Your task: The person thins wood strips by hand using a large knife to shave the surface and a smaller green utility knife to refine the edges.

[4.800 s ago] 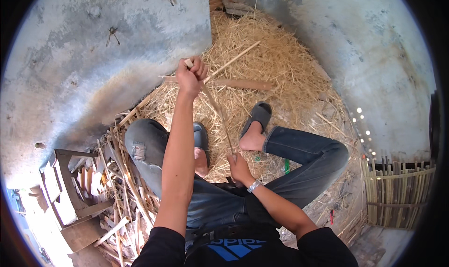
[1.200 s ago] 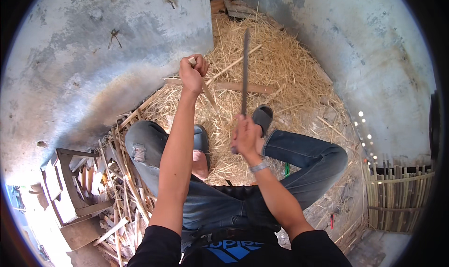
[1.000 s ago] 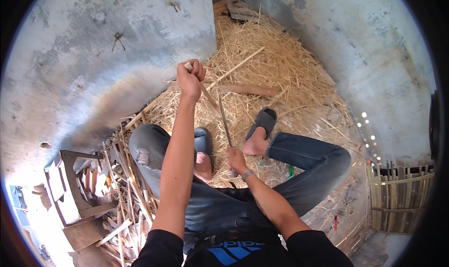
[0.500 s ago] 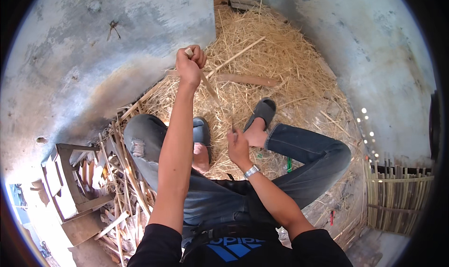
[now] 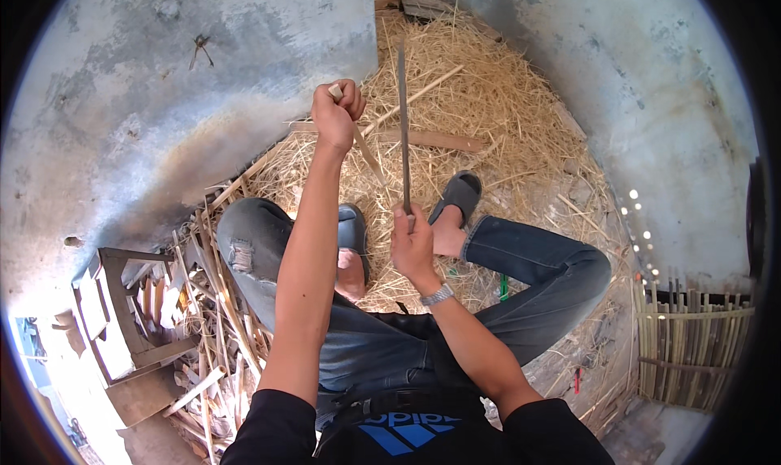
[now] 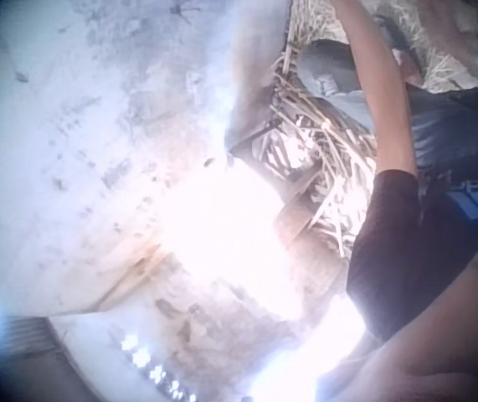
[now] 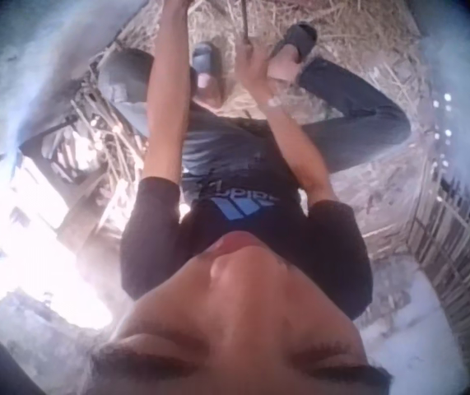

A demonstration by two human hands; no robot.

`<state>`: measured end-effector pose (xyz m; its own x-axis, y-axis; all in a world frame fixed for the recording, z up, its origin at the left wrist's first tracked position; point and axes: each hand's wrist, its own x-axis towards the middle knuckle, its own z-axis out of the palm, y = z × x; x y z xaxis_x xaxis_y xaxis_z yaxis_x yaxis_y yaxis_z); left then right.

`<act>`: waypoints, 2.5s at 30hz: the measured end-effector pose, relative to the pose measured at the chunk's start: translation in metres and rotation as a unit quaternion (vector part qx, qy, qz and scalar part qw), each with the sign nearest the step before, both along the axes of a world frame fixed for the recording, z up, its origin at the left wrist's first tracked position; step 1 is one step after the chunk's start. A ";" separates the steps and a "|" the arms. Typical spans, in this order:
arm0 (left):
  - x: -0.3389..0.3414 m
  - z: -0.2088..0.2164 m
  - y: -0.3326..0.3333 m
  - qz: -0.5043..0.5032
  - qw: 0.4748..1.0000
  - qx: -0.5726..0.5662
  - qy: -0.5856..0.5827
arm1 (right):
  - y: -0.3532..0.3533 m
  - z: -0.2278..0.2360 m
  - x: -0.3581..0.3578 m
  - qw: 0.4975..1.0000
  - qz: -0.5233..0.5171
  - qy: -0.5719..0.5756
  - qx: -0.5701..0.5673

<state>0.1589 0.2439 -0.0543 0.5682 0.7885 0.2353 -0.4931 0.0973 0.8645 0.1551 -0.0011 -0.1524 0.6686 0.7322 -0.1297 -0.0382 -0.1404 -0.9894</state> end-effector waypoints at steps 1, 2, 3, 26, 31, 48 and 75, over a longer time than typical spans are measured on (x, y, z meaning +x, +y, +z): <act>-0.004 0.001 0.001 0.002 1.000 0.000 -0.003 | -0.001 -0.012 -0.007 1.000 0.001 0.002 -0.010; -0.008 0.001 0.003 0.008 1.000 0.002 0.005 | -0.005 -0.031 -0.016 0.996 -0.005 -0.070 -0.049; -0.004 0.002 0.002 0.006 1.000 0.003 0.008 | -0.020 -0.075 -0.017 0.985 0.030 -0.120 -0.122; 0.011 0.002 -0.004 -0.037 0.998 -0.042 -0.016 | -0.051 -0.070 0.022 0.926 0.041 0.276 -0.255; 0.006 0.001 -0.004 -0.033 0.999 -0.027 -0.013 | -0.039 -0.029 0.026 0.963 0.019 0.203 -0.174; 0.004 -0.006 -0.015 -0.051 0.998 -0.009 0.022 | -0.045 0.004 -0.010 0.987 0.034 0.090 -0.126; 0.013 0.009 -0.007 -0.064 0.997 -0.046 0.016 | -0.058 -0.075 -0.016 0.982 0.040 -0.045 -0.176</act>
<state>0.1714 0.2367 -0.0449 0.6713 0.7267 0.1461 -0.4446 0.2371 0.8638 0.1388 -0.0592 -0.2270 0.6314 0.7028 -0.3279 0.0723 -0.4743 -0.8774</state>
